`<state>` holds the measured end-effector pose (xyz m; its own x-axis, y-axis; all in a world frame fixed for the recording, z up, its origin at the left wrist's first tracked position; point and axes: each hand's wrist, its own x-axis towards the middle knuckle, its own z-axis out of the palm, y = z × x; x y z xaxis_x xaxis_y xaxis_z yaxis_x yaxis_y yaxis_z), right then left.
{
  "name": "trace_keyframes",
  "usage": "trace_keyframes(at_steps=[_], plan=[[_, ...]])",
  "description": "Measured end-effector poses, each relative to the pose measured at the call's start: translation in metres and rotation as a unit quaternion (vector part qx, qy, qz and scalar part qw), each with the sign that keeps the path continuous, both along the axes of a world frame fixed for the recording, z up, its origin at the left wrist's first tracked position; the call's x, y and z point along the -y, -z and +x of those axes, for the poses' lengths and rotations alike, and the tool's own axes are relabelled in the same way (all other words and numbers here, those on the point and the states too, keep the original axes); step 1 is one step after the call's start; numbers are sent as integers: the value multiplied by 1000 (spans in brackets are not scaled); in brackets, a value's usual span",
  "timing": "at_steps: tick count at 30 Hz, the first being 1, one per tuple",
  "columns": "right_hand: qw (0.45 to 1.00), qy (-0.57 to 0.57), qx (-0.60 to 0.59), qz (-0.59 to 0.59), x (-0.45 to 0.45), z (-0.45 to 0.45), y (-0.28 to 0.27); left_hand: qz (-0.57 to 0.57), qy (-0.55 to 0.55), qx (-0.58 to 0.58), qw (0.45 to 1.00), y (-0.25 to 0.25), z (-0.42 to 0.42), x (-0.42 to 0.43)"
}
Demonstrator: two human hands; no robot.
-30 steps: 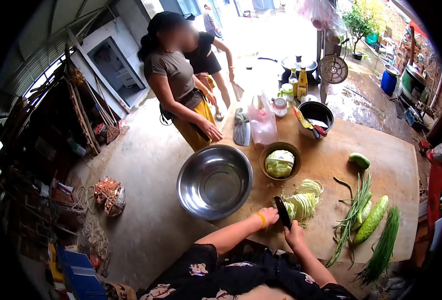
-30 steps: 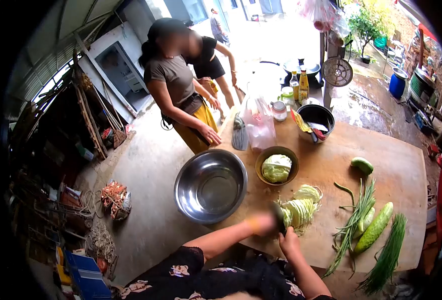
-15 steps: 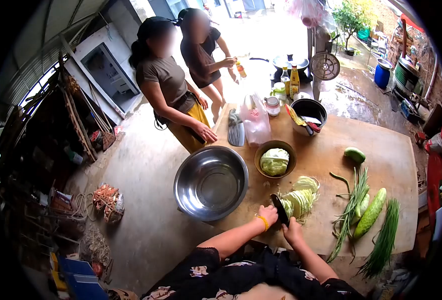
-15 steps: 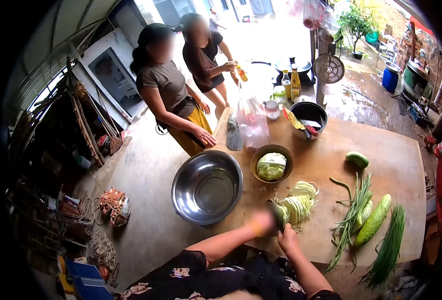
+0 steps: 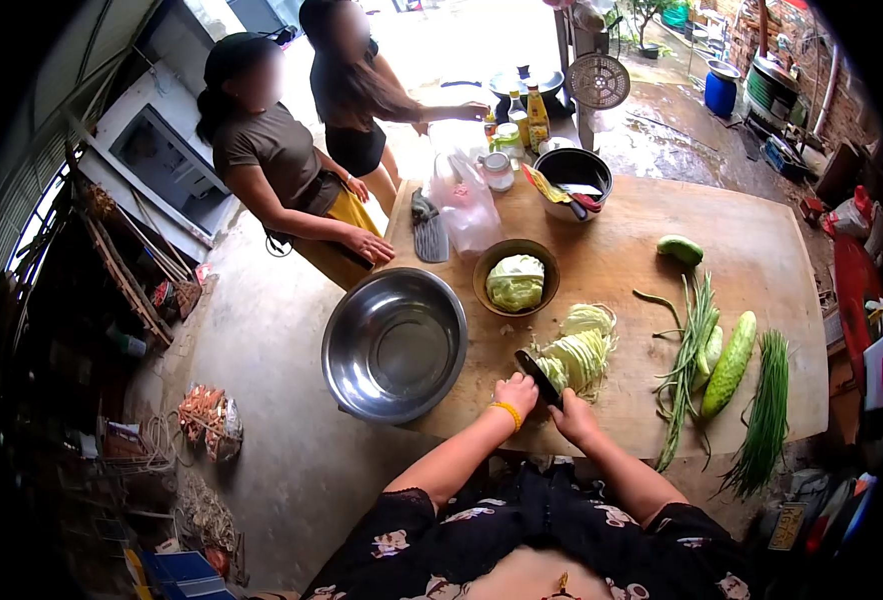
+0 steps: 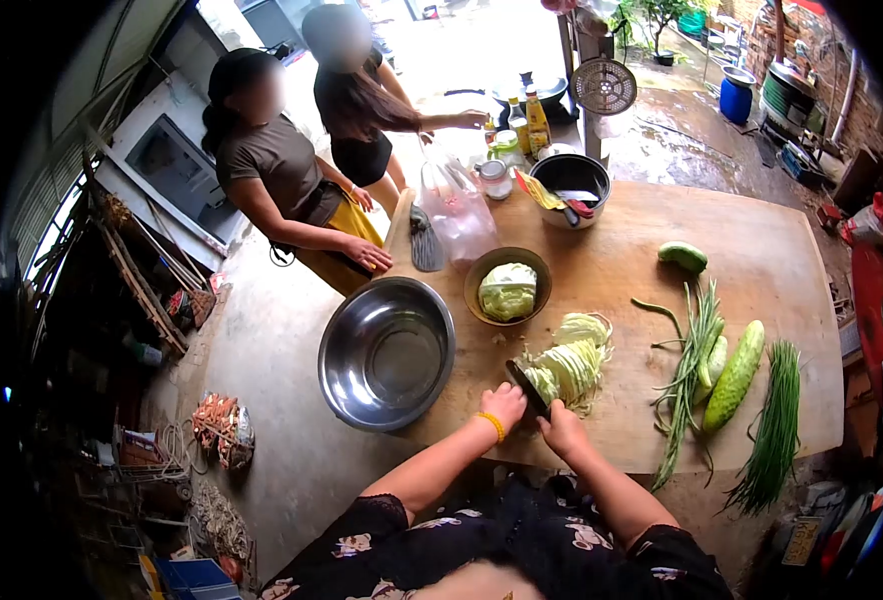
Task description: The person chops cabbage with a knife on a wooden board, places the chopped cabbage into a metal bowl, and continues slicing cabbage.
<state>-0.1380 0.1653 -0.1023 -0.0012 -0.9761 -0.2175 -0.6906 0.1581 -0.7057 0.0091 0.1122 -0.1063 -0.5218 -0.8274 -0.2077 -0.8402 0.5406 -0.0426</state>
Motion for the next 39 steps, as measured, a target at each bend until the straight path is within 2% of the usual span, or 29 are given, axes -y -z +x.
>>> trace_keyframes(at_steps=[6,12,18,23,27,30,31,34,39], plan=[[999,-49,-1,-7,10,-4,1,-8,11,-12,1000,19,10,4],[997,-79,-2,19,18,-10,-7,-31,35,-71,996,8,14,3],[998,-47,-1,42,13,1,1,-29,57,-71,995,4,17,3],[998,-60,20,-14,18,-10,-9,-29,43,-68,996,11,18,3],[996,-82,16,32,13,-5,-10,-24,51,-69,996,-3,18,2],[998,-44,6,47,7,-3,7,-36,54,-77,995,3,18,3],[998,-54,5,35,10,-6,12,4,42,-57,997,3,16,6],[997,-74,11,-8,15,-11,-5,-21,44,-68,996,3,19,3],[998,-47,5,34,3,0,1,-21,59,-86,994,-7,22,1]])
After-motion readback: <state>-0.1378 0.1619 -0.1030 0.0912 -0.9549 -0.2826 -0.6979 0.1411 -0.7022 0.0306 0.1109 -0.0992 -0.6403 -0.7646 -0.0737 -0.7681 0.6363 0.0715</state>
